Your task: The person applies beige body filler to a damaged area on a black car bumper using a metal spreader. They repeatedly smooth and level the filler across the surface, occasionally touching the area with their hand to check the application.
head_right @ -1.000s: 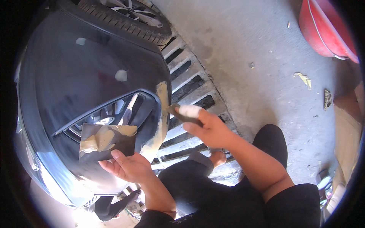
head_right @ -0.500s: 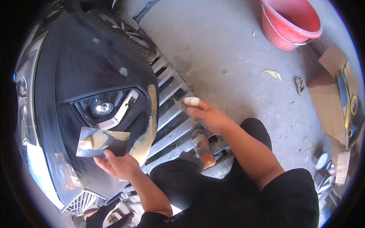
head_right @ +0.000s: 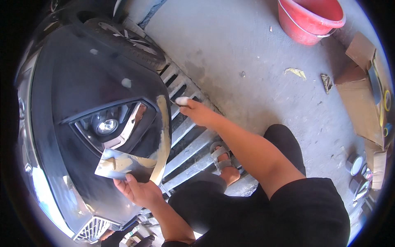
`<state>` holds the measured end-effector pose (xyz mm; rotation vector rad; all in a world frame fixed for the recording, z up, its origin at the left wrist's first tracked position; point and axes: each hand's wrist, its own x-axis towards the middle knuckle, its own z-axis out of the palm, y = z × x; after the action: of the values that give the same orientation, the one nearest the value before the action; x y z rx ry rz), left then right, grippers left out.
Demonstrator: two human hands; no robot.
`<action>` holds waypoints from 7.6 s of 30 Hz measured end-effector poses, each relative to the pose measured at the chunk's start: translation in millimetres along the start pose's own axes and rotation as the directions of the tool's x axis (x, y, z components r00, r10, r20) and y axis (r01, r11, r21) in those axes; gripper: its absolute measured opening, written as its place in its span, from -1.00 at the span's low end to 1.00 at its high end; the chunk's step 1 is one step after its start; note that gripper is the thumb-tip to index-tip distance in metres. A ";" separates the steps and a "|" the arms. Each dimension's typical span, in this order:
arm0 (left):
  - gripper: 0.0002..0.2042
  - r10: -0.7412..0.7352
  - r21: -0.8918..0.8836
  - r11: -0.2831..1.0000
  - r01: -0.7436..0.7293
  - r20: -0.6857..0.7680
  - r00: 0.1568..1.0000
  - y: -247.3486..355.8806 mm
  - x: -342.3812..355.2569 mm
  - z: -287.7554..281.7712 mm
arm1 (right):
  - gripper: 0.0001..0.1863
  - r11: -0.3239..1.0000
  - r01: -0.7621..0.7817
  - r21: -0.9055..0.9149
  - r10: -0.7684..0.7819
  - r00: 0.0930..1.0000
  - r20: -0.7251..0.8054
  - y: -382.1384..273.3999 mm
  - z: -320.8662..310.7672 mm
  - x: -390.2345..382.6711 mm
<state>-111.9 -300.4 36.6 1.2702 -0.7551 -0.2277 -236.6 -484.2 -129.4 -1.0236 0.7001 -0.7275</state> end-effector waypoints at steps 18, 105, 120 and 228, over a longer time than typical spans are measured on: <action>-0.54 -0.060 0.071 0.996 0.052 0.120 0.991 -1.7 13.7 22.4 | -0.54 0.945 0.181 -0.271 -0.180 0.983 0.030 24.4 30.4 28.0; -0.55 -0.175 0.229 0.958 0.169 0.006 0.985 -20.2 23.0 40.5 | -0.56 0.983 0.134 -0.123 -0.131 0.991 0.035 12.8 39.2 18.7; -0.53 -0.195 0.252 0.949 0.188 0.001 0.981 -19.1 26.2 43.0 | -0.55 0.986 0.121 -0.112 -0.109 0.988 0.108 29.4 20.3 42.9; -0.68 0.239 0.092 0.936 -0.341 0.545 0.803 -2.2 18.9 -275.2 | -0.51 0.815 0.524 0.249 -0.327 0.770 -0.548 131.9 213.2 -218.0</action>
<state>74.2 -97.9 15.1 1.2554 -1.4680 -0.2622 -165.3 -159.9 -137.9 -0.6268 0.7043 -1.5134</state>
